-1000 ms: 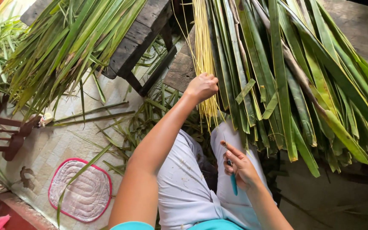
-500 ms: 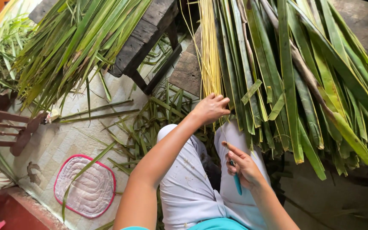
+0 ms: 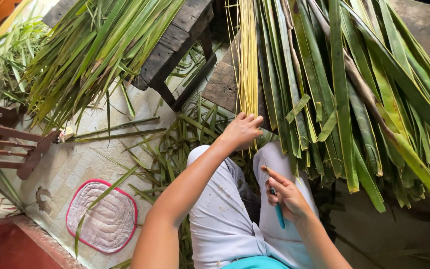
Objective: Stripping palm leaves using a small blade to separate the ribs from the foliage
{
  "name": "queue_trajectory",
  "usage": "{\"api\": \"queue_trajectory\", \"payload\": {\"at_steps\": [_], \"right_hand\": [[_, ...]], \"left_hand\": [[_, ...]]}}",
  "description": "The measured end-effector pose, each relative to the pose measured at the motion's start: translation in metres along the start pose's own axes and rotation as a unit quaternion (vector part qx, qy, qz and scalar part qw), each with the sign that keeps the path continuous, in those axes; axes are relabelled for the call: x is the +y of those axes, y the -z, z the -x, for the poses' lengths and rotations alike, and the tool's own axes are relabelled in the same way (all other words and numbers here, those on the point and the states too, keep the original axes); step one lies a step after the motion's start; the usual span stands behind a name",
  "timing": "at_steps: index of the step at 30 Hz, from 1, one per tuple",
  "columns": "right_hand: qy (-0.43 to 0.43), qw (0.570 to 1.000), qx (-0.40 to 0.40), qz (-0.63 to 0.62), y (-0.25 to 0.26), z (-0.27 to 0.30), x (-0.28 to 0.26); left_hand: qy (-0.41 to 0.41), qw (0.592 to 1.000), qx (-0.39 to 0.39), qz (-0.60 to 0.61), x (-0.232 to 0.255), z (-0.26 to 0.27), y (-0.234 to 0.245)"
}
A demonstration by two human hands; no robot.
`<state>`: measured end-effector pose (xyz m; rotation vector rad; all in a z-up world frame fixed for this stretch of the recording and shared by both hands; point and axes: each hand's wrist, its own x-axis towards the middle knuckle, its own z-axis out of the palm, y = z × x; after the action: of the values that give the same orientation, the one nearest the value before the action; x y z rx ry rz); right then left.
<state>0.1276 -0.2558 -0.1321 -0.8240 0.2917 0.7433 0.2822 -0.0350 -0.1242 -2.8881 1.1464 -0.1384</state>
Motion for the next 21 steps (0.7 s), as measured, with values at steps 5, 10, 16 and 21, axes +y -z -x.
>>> {"api": "queue_trajectory", "payload": {"at_steps": [5,10,16,21], "right_hand": [[0.003,1.0,-0.019,-0.019,0.002,0.004,-0.003],[0.001,1.0,-0.018,-0.019,-0.002,0.007,-0.007],[-0.008,0.999,-0.027,-0.026,0.002,0.008,-0.005],[-0.003,0.999,-0.039,-0.034,0.003,0.008,-0.005]], "left_hand": [[0.175,0.962,0.072,0.196,0.023,-0.028,0.007],[0.374,0.873,0.009,0.312,0.033,-0.056,-0.004],[0.43,0.834,-0.021,0.346,0.038,-0.074,-0.017],[0.454,0.811,-0.032,0.367,0.036,-0.085,-0.018]]}}
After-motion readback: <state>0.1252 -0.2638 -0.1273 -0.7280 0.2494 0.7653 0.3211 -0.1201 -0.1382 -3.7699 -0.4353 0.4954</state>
